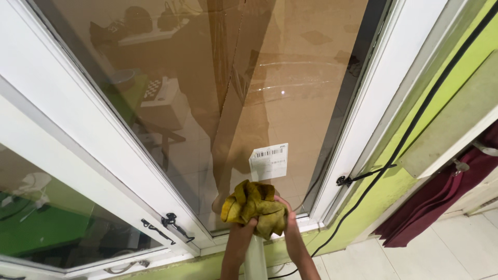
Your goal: The person sprays a liquid from a bottle onto the surface of a glass door and wipes it with a cloth.
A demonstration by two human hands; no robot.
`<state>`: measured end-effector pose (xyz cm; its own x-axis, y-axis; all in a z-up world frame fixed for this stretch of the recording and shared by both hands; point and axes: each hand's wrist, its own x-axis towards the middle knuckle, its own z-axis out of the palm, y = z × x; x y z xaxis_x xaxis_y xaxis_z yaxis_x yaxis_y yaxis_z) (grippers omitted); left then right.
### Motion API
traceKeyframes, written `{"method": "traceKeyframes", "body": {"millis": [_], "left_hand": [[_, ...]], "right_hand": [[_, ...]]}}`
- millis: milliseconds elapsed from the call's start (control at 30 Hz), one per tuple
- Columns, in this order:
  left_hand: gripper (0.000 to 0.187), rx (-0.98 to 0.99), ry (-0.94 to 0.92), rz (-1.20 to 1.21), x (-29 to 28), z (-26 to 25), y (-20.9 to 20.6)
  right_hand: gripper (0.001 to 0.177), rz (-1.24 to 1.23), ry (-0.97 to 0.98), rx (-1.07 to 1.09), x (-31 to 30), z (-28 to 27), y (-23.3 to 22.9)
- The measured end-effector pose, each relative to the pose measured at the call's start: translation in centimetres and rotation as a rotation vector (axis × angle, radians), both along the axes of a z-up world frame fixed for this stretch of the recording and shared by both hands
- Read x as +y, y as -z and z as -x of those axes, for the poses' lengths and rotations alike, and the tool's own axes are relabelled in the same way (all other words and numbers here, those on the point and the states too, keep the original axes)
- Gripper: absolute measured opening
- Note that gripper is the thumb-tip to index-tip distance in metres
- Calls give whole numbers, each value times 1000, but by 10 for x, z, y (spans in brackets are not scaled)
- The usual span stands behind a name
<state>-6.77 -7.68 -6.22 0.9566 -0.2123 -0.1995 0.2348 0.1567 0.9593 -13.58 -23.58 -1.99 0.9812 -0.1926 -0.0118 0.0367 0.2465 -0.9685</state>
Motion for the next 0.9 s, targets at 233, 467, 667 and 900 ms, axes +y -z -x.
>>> {"method": "traceKeyframes", "body": {"millis": [233, 467, 667, 900], "left_hand": [[48, -313, 36, -389, -3, 13, -96], [77, -469, 337, -247, 23, 1, -127], [49, -172, 199, -288, 17, -7, -116], [29, 42, -56, 74, 7, -4, -103]], "right_hand": [[123, 263, 15, 52, -1, -5, -56], [105, 155, 7, 55, -25, -8, -36], [57, -566, 246, 73, -28, -10, -6], [46, -696, 390, 98, -25, -6, -9]]}}
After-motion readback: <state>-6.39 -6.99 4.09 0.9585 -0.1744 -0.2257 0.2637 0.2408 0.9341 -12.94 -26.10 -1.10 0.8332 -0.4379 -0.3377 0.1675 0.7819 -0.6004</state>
